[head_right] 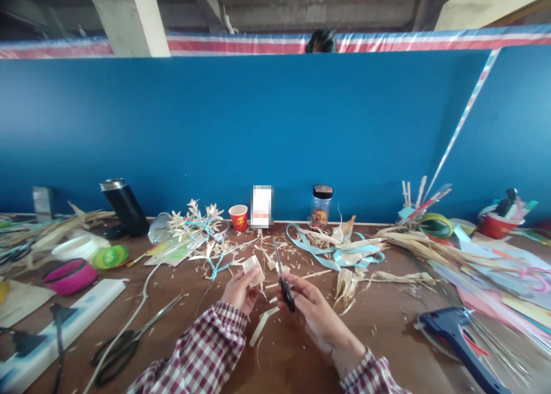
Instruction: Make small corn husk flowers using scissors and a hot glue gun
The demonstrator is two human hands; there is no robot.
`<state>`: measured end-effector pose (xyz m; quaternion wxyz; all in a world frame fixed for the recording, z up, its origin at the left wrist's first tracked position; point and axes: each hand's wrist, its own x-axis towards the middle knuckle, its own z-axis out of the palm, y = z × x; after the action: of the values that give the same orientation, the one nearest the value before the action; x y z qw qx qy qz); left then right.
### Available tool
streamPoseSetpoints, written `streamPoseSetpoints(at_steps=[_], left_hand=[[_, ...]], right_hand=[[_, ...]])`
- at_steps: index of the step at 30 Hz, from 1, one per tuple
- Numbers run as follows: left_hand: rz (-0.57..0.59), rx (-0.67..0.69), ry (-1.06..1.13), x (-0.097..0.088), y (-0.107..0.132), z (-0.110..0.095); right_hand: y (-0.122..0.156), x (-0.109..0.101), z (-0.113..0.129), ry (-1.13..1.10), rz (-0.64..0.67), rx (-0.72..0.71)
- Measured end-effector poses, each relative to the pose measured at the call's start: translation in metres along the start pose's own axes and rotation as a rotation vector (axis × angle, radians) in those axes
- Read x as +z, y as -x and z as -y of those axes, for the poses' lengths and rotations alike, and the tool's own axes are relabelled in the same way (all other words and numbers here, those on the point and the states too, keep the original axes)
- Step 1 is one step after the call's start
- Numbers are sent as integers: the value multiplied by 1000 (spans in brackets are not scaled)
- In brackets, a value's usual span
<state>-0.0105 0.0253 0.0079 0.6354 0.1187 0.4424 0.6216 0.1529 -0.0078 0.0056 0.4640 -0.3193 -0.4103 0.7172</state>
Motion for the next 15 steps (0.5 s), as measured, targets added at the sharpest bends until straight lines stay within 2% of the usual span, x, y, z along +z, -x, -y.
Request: streamPoseSetpoints(at_steps=[4,7,10,15], left_hand=[[32,24,33,8,-10,-4],[53,-35,54,11,-12,-4],[48,-118,68,6,-11,-3],[125,-102,113,-1,-10,-2]], right_hand=[[-2,0,-3,4,32,0],[-1,1,-4,1,66,24],[3,4,-2,-27,128,5],[8,5,1,-22,225,17]])
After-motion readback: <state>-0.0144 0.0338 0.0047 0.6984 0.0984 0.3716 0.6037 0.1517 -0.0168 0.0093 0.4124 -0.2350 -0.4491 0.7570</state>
